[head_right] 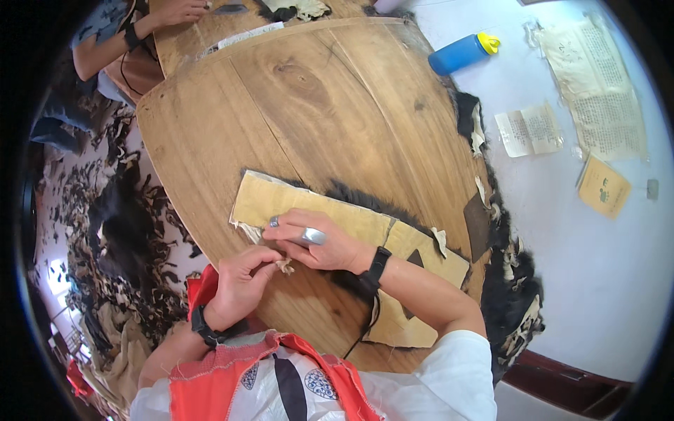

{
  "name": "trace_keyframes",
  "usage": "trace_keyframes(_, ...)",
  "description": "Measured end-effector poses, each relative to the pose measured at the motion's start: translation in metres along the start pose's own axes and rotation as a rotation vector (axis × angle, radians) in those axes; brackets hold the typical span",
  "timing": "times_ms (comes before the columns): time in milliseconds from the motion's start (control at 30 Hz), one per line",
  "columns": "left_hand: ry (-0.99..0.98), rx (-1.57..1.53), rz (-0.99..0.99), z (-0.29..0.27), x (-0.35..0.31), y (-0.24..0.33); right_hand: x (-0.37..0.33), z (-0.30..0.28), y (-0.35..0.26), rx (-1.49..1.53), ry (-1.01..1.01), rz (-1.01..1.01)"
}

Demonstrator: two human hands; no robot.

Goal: Hand-assembling and gluing leather and fur pieces together on a workshop table.

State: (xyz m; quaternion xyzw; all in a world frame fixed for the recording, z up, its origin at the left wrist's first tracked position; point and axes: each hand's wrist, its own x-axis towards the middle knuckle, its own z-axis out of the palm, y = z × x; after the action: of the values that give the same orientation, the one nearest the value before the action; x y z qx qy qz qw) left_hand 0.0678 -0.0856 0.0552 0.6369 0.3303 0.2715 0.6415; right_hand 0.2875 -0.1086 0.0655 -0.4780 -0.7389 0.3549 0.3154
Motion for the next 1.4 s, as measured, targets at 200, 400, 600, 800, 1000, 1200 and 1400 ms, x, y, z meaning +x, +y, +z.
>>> trace_keyframes(200,-0.046,-0.008,0.070,-0.006,-0.001,-0.003,0.024,0.006,0.001,-0.102,-0.009,-0.046)
trace_keyframes(400,0.024,-0.223,-0.070,-0.011,-0.007,-0.006,0.037,0.014,0.003,-0.012,-0.003,-0.008)
trace_keyframes(600,0.198,-0.423,-0.173,-0.013,-0.010,0.002,0.022,0.009,0.002,-0.015,0.026,-0.067)
trace_keyframes(800,-0.097,-0.246,-0.045,-0.021,-0.011,-0.007,0.028,0.017,0.007,-0.092,0.050,-0.121)
trace_keyframes(1000,-0.115,-0.284,-0.024,-0.028,-0.014,0.002,0.048,0.022,0.002,-0.129,0.042,-0.078)
trace_keyframes(1200,-0.110,-0.217,0.062,-0.033,-0.014,0.009,0.061,0.036,0.011,-0.219,0.061,-0.004)
trace_keyframes(1400,-0.409,-0.060,0.313,-0.026,-0.016,0.042,0.072,0.038,0.006,-0.203,0.135,0.000)
